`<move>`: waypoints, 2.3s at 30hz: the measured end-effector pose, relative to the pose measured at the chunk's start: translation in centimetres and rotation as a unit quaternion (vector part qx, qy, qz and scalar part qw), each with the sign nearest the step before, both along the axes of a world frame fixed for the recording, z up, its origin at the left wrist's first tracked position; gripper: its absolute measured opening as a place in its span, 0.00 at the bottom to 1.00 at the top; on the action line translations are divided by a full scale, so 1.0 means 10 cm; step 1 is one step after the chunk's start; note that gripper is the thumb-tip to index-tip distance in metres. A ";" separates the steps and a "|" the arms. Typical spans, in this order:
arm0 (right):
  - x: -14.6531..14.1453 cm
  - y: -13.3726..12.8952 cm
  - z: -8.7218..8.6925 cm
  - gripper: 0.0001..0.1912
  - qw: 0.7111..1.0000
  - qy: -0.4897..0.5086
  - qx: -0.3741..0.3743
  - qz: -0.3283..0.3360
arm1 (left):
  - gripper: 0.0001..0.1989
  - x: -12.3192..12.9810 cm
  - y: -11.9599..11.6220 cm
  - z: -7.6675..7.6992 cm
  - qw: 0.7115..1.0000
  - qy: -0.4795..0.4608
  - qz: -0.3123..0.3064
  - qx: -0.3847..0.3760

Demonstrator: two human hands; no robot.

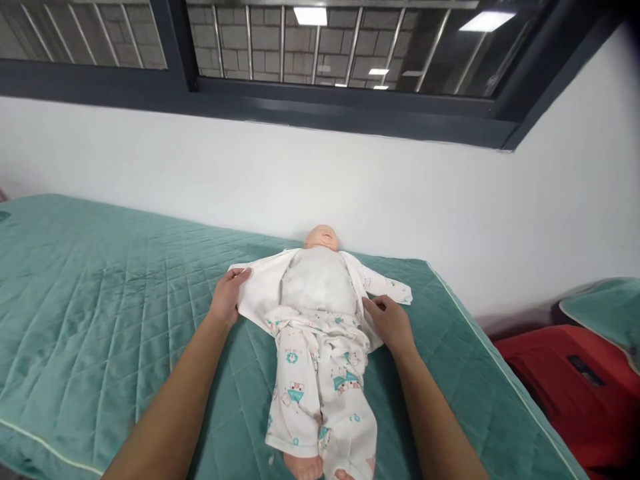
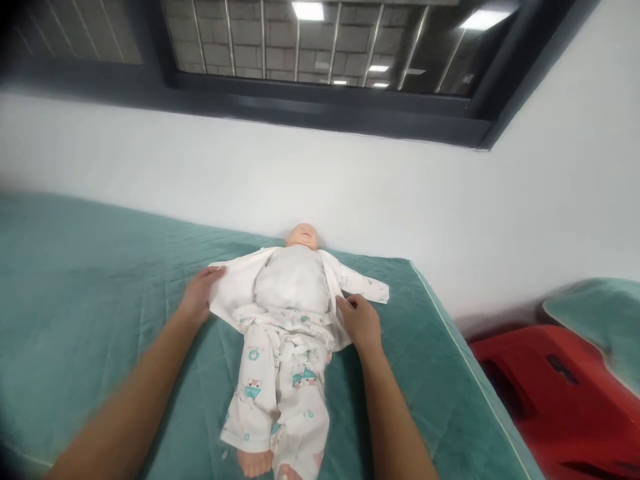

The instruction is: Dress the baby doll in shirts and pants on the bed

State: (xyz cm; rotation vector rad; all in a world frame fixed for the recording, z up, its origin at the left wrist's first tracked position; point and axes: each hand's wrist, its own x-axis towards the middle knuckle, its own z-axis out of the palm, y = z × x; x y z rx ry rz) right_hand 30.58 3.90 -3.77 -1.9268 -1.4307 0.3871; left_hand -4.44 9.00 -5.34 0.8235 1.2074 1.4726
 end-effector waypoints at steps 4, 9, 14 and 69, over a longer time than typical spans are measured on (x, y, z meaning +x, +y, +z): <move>0.04 -0.05 0.11 0.11 0.990 -0.111 -0.039 -0.071 | 0.16 -0.12 -0.02 -0.02 0.987 0.142 0.071 -0.027; 0.11 -0.10 0.16 0.09 0.978 -0.178 -0.070 -0.083 | 0.09 -0.13 -0.03 -0.06 0.896 0.422 0.139 -0.020; -0.04 -0.15 0.13 0.08 0.963 -0.246 0.046 -0.097 | 0.07 -0.04 -0.13 -0.10 0.827 0.549 0.113 -0.042; -0.31 -0.43 0.22 0.12 0.931 0.097 0.114 0.332 | 0.09 0.70 -0.84 0.62 0.924 0.354 -0.027 0.142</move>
